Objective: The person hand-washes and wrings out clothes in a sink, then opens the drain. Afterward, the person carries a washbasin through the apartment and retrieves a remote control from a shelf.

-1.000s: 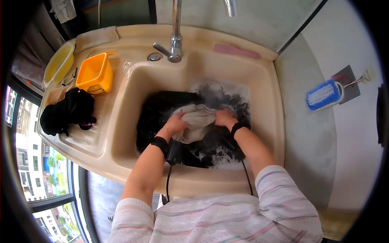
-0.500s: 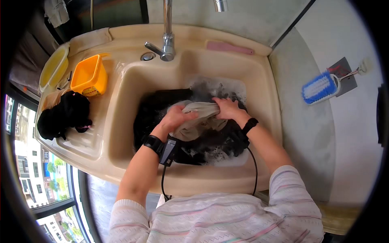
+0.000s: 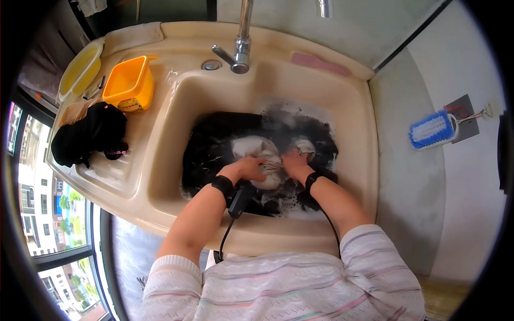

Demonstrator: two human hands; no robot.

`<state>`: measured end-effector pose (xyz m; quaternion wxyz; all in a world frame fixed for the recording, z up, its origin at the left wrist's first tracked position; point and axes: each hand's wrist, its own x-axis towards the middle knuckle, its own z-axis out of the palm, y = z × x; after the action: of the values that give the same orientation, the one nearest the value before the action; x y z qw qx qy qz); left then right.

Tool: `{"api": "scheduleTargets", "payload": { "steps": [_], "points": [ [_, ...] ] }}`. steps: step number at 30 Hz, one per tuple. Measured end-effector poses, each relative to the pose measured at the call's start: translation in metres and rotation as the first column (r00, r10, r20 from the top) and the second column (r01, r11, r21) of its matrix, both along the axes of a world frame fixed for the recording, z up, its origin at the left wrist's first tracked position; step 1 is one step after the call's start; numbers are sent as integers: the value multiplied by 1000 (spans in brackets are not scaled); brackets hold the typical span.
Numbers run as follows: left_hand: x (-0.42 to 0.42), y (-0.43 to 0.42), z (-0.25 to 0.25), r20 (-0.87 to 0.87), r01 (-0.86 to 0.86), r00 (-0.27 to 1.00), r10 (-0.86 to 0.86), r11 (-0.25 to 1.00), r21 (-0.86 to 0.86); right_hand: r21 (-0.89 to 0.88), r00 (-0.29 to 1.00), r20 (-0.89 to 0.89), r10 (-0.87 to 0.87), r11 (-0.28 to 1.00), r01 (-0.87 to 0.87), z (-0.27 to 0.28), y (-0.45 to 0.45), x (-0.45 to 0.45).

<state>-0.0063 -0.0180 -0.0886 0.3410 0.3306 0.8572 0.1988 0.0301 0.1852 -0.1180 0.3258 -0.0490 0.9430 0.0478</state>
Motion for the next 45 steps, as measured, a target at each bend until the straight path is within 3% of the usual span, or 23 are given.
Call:
{"api": "scheduleTargets", "payload": {
  "steps": [2,4,6,8,11,14,17,18,20,22,24,26,29,33,35,37,38,39,40,41,42,44,45],
  "points": [
    [-5,-1,-1,207,-83,976,70,995,56,9,999,-21,-37,999,38,24,-2,-12],
    [-14,-2,7,356,-164,924,136,985,49,-515,878,10,-479,750,415,49,3,-27],
    [-11,-5,47,657,-592,625,422,805,46,-848,825,41,-564,416,327,67,4,-42],
    [-14,0,44,737,-714,490,466,699,33,-986,843,135,-521,11,165,125,-10,-42],
    [-18,7,38,835,-847,370,408,518,122,-987,826,-92,-555,-59,-150,178,-40,-24],
    [-8,9,29,950,-943,313,-27,115,313,-917,680,-396,-618,311,-251,138,-60,-17],
    [-19,0,43,933,-940,340,121,45,337,-743,858,-455,-238,632,-219,46,-22,-32],
    [-27,0,39,878,-915,397,268,40,401,-343,959,-240,-151,937,62,23,1,-39],
    [-31,-11,49,779,-897,421,464,86,433,-477,883,-272,-381,851,220,13,46,-40],
    [-31,-19,35,79,-733,624,778,547,404,-521,765,-394,-509,810,270,26,63,-47],
    [-23,-14,22,-20,-690,685,728,657,303,-463,714,-466,-523,832,307,28,65,-49],
    [-16,-2,-6,-194,-434,855,480,869,240,-312,859,-423,-288,936,160,30,33,-34],
    [-3,0,-4,-82,-227,972,221,972,-58,-191,990,-138,-34,982,7,9,21,-19],
    [-29,-13,1,109,-112,987,119,992,-63,-194,994,-33,-108,976,100,-6,30,-46],
    [-38,-18,2,333,-785,618,712,580,217,-447,950,-256,-181,893,50,38,7,-49],
    [-31,-8,16,660,-942,331,674,280,186,-879,904,-190,-383,476,17,110,-29,-42],
    [-24,-6,39,770,-980,173,613,188,71,-880,903,-190,-384,475,17,124,-44,-40],
    [-25,-7,33,768,-979,177,616,192,71,-928,894,-211,-396,368,-56,133,-59,-37],
    [-27,-11,24,879,-956,275,389,203,210,-957,882,-232,-411,257,-132,136,-69,-35],
    [-29,-13,16,919,-922,369,136,175,344,-908,860,-334,-386,377,-184,111,-68,-40],
    [-32,-16,17,916,-919,377,135,175,352,-906,857,-342,-386,377,-191,93,-59,-45],
    [-41,-23,19,606,-863,505,614,363,352,-713,883,-282,-375,698,69,62,-28,-56],
    [-41,-28,35,559,-865,498,664,327,381,-785,863,-243,-443,612,93,46,-2,-60]
  ]
}}
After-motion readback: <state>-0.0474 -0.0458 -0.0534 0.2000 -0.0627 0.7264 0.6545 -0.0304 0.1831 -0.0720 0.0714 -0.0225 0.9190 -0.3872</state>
